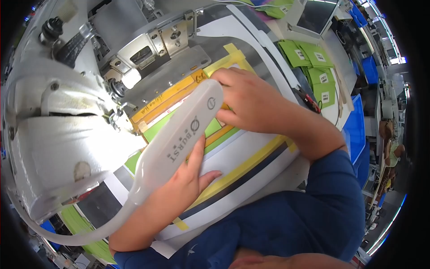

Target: Sewing pocket panels onto green fabric pieces using an industrial sewing machine.

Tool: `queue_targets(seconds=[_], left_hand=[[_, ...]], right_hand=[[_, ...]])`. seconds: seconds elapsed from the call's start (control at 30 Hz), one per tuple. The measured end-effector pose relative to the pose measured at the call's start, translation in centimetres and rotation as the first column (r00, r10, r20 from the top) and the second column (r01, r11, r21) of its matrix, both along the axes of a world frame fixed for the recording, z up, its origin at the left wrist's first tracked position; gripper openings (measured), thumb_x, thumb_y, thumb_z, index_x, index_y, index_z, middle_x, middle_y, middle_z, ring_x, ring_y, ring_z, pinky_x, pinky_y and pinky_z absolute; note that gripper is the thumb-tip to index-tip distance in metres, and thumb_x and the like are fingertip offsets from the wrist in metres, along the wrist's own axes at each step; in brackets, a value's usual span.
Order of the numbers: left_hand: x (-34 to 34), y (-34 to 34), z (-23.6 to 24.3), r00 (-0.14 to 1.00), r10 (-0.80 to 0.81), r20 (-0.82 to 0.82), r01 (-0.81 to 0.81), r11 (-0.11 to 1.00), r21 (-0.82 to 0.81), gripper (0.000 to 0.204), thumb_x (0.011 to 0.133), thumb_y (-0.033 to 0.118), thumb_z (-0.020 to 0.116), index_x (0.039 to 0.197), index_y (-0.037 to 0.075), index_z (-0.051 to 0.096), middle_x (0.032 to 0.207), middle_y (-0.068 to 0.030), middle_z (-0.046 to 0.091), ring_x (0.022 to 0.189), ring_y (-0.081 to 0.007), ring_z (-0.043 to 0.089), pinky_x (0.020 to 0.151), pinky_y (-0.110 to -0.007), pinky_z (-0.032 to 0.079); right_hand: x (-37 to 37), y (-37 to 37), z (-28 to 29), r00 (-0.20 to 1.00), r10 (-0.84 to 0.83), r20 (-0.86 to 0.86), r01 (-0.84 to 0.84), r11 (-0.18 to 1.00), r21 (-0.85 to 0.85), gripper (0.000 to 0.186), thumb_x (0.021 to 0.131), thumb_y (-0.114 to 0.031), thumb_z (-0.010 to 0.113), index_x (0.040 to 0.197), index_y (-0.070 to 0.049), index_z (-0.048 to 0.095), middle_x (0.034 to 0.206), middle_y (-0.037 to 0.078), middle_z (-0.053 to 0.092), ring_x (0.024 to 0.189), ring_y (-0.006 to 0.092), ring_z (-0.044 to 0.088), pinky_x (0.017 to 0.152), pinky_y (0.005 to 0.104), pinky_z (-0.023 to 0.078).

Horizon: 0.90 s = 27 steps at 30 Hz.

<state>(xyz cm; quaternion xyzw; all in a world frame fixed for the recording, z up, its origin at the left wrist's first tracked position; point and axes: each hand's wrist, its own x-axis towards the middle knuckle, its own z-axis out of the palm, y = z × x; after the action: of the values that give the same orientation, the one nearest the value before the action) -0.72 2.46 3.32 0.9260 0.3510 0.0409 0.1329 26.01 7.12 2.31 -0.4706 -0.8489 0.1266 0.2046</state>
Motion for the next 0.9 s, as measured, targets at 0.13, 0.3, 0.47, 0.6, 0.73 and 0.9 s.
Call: queue_targets(seconds=[0.13,0.3,0.47,0.6,0.73,0.9], left_hand=[[0.2,0.0,-0.2,0.998,-0.021,-0.053,0.019,0.999,-0.041,0.096,0.085,0.061,0.078,0.157,0.004,0.051,0.16,-0.0303,0.044,0.146,-0.0499,0.044,0.117,-0.06,0.036],[-0.1,-0.4,-0.1,0.991,0.009,-0.135,-0.035,0.98,-0.196,0.103,0.09,0.069,0.069,0.161,-0.001,0.044,0.163,-0.0365,0.036,0.15,-0.0556,0.037,0.118,-0.066,0.032],[0.3,0.1,0.0,0.994,-0.047,-0.095,0.045,0.999,-0.025,0.1,0.087,0.065,0.075,0.157,-0.001,0.05,0.153,-0.0343,0.048,0.125,-0.0489,0.06,0.104,-0.05,0.051],[-0.2,-0.4,-0.6,0.986,-0.015,-0.163,0.005,0.998,-0.063,0.101,0.094,0.075,0.059,0.159,-0.002,0.046,0.162,-0.0382,0.037,0.149,-0.0555,0.038,0.118,-0.068,0.029],[0.2,-0.4,-0.7,0.986,0.02,-0.167,-0.035,0.996,-0.087,0.098,0.095,0.075,0.057,0.158,0.001,0.049,0.161,-0.0379,0.038,0.147,-0.0553,0.04,0.118,-0.067,0.03],[0.3,-0.5,-0.8,0.988,0.027,-0.153,-0.034,0.999,-0.038,0.096,0.095,0.075,0.057,0.158,0.003,0.05,0.16,-0.0395,0.038,0.145,-0.0569,0.042,0.118,-0.066,0.031]], right_hand=[[-0.1,0.7,-1.2,0.992,-0.037,-0.124,0.037,0.999,0.002,0.03,0.088,-0.019,0.076,0.115,-0.006,0.072,0.109,0.013,0.064,0.103,0.0337,0.063,0.092,0.0463,0.05],[-0.3,0.9,-2.0,0.982,-0.047,-0.181,0.046,0.999,-0.011,0.028,0.088,-0.018,0.077,0.112,-0.007,0.071,0.107,0.013,0.062,0.104,0.0334,0.063,0.091,0.0469,0.049],[-0.4,0.7,-1.7,0.988,-0.022,-0.151,0.019,1.0,-0.017,0.03,0.086,-0.016,0.08,0.114,-0.01,0.074,0.108,0.008,0.061,0.105,0.0301,0.063,0.092,0.0438,0.049],[-0.6,0.4,-1.5,0.994,0.0,-0.105,0.002,1.0,0.022,0.026,0.086,-0.016,0.08,0.111,-0.01,0.074,0.107,0.007,0.06,0.103,0.0275,0.063,0.09,0.0427,0.049],[-0.6,0.0,-1.0,1.0,0.015,-0.019,-0.013,0.993,0.117,0.011,0.084,-0.014,0.075,0.09,-0.007,0.068,0.108,0.011,0.062,0.099,0.0282,0.064,0.084,0.0426,0.05],[-1.0,-0.1,-1.6,0.995,0.017,0.099,-0.033,0.986,0.163,0.005,0.082,-0.012,0.069,0.083,-0.008,0.066,0.1,0.008,0.061,0.092,0.0243,0.062,0.079,0.0379,0.047]])
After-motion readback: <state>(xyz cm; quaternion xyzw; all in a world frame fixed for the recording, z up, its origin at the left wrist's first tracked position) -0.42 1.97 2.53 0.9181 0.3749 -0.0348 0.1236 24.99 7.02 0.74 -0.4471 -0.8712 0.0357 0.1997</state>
